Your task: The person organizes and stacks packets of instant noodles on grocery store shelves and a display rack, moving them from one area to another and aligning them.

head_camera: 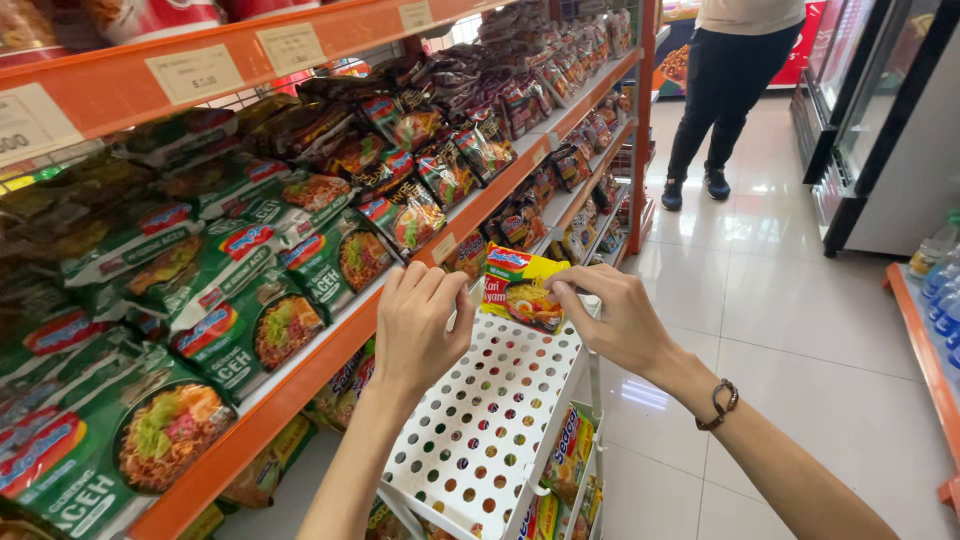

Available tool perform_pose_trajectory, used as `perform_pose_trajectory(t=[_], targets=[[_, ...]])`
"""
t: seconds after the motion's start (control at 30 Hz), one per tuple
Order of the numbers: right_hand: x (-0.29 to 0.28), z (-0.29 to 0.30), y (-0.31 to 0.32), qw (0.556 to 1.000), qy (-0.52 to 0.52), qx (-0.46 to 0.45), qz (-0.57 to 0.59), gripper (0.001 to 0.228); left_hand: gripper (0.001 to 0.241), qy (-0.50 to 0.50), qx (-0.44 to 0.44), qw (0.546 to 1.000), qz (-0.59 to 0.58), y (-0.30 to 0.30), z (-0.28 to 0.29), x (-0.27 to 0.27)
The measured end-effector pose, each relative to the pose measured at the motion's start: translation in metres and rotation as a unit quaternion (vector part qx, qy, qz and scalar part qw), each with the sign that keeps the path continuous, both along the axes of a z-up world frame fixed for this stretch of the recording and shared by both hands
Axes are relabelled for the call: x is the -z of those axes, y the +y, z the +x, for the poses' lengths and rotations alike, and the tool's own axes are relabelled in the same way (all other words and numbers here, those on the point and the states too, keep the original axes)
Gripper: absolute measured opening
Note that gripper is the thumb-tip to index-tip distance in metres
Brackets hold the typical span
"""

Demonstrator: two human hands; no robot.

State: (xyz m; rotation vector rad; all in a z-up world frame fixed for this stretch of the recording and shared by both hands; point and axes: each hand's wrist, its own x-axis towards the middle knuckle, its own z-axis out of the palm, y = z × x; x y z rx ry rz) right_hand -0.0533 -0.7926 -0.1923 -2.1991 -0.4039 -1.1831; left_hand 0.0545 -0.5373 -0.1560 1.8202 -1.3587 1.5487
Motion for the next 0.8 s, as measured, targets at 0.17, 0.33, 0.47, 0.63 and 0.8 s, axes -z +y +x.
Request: perform_pose_trajectory(t=[0.17, 0.33, 0.47, 0.63, 0.8], targets=[[0.019, 0.018, -0.033, 0.998, 0.040, 0.052, 0.001, 0.015, 0.012, 0.144, 0.008, 0.989, 0.035, -0.036, 0.032, 0.015], [0.038, 0.042, -0.054, 0.989, 0.086, 0.119, -0.013, 0.035, 0.054, 0.495, -0.006, 0.867, 0.062, -0.061, 0.079, 0.031], [0.044, 0.052, -0.058, 0.981, 0.142, 0.132, -0.022, 0.054, 0.061, 0.551, -0.011, 0.832, 0.070, -0.069, 0.107, 0.047], [0.050, 0.061, -0.056, 0.969, 0.211, 0.124, -0.033, 0.054, 0.062, 0.593, -0.019, 0.799, 0.103, -0.083, 0.155, 0.094], [0.073, 0.081, -0.065, 0.972, 0.195, 0.129, -0.013, 0.041, 0.039, 0.607, -0.018, 0.789, 0.092, -0.085, 0.133, 0.094]])
